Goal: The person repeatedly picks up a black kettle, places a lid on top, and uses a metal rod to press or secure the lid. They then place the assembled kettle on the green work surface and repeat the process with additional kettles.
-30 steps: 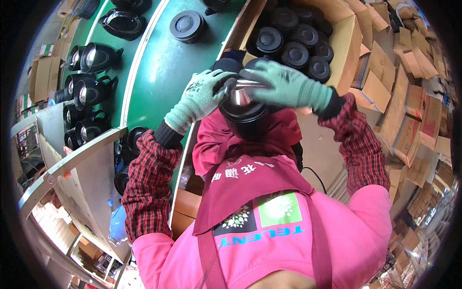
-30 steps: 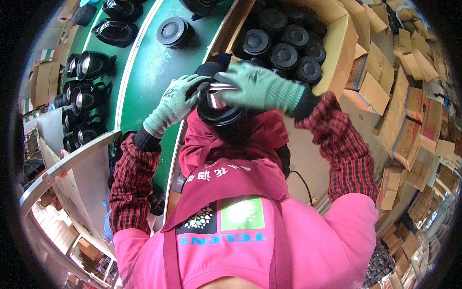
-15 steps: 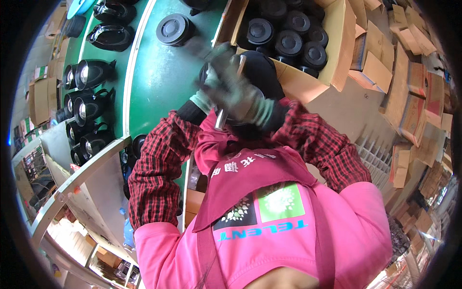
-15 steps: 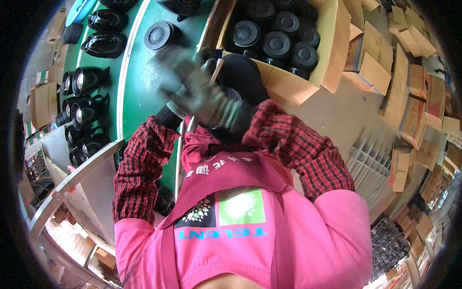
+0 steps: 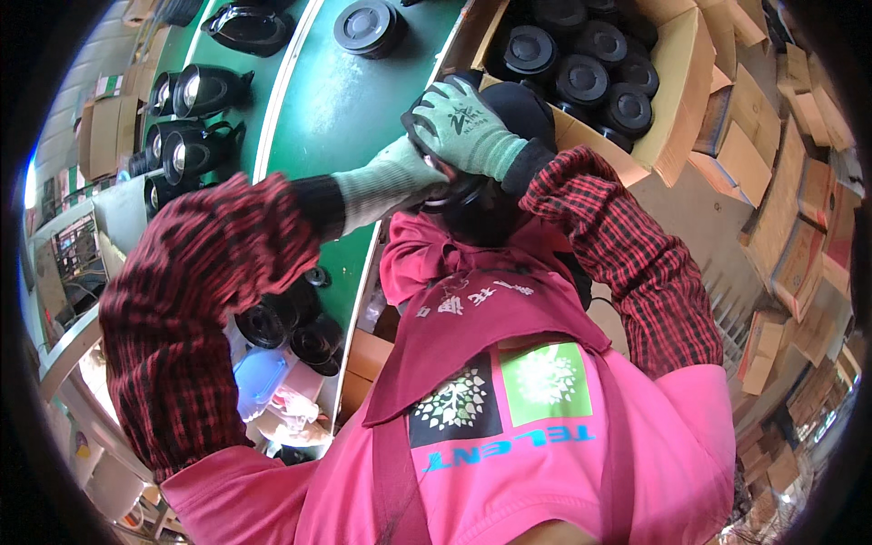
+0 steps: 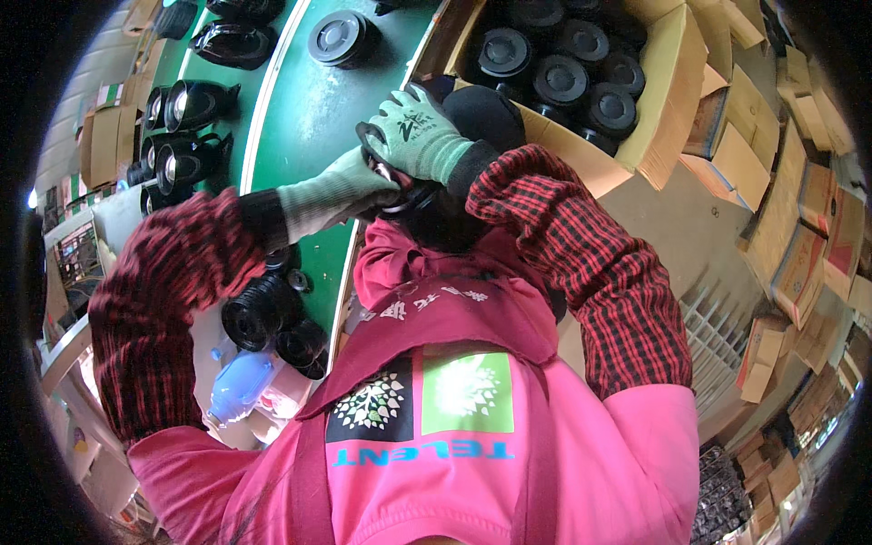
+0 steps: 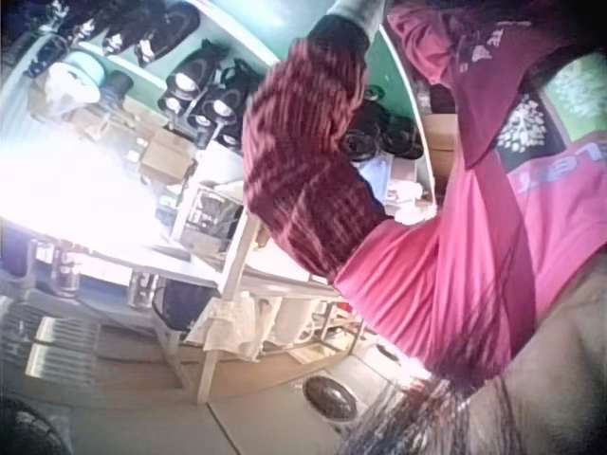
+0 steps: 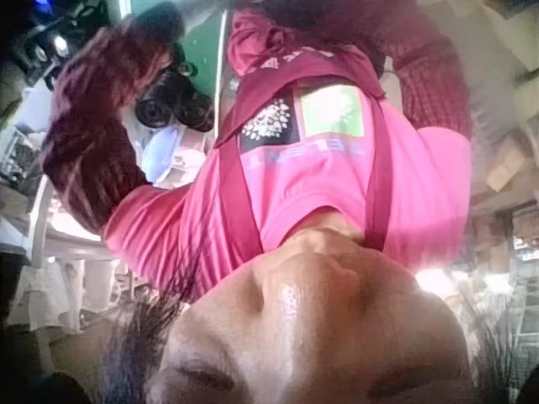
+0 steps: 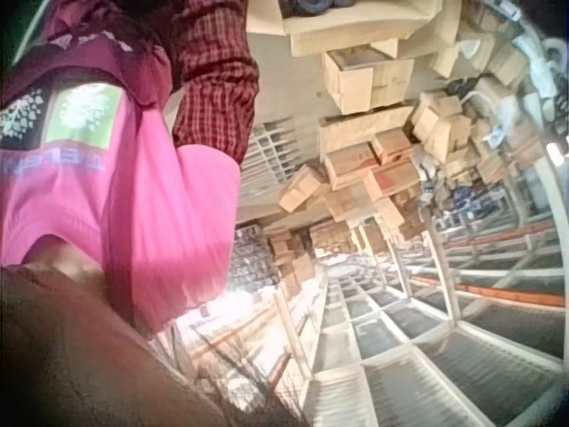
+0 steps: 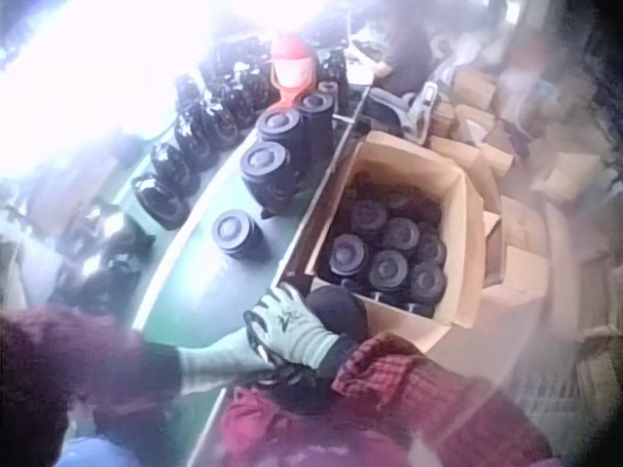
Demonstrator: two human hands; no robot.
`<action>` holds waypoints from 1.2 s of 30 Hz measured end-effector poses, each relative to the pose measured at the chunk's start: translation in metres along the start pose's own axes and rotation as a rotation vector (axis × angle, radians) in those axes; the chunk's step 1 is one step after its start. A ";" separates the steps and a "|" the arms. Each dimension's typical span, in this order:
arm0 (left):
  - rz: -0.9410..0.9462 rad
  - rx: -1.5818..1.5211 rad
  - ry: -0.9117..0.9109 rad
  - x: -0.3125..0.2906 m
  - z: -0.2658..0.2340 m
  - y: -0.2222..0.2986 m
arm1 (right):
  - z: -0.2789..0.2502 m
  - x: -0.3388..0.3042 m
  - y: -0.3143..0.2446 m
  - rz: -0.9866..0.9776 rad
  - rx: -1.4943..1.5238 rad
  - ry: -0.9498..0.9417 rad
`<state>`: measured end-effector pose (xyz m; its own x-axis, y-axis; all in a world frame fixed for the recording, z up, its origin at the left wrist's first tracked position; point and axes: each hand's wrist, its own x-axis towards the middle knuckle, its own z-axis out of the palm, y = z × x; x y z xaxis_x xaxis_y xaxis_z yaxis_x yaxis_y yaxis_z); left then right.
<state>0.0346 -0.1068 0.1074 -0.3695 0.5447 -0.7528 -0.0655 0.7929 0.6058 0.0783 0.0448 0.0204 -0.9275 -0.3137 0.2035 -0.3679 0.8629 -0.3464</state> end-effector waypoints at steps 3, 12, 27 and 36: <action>0.128 0.300 0.141 0.011 0.010 0.000 | -0.003 -0.020 0.005 -0.015 -0.082 0.052; 0.612 0.571 -0.059 0.040 -0.008 -0.011 | -0.081 -0.014 0.070 0.591 1.093 -1.153; 1.769 0.725 -0.057 0.147 0.001 -0.010 | -0.061 -0.061 -0.086 1.779 2.178 -0.409; 0.829 0.181 0.676 0.058 -0.009 -0.042 | -0.132 -0.037 -0.001 1.251 1.372 -0.517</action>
<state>0.0079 -0.1110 0.0399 -0.6736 0.7105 0.2039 0.5568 0.3063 0.7721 0.1220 0.1084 0.1342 -0.4978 -0.1491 -0.8544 0.8669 -0.1169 -0.4846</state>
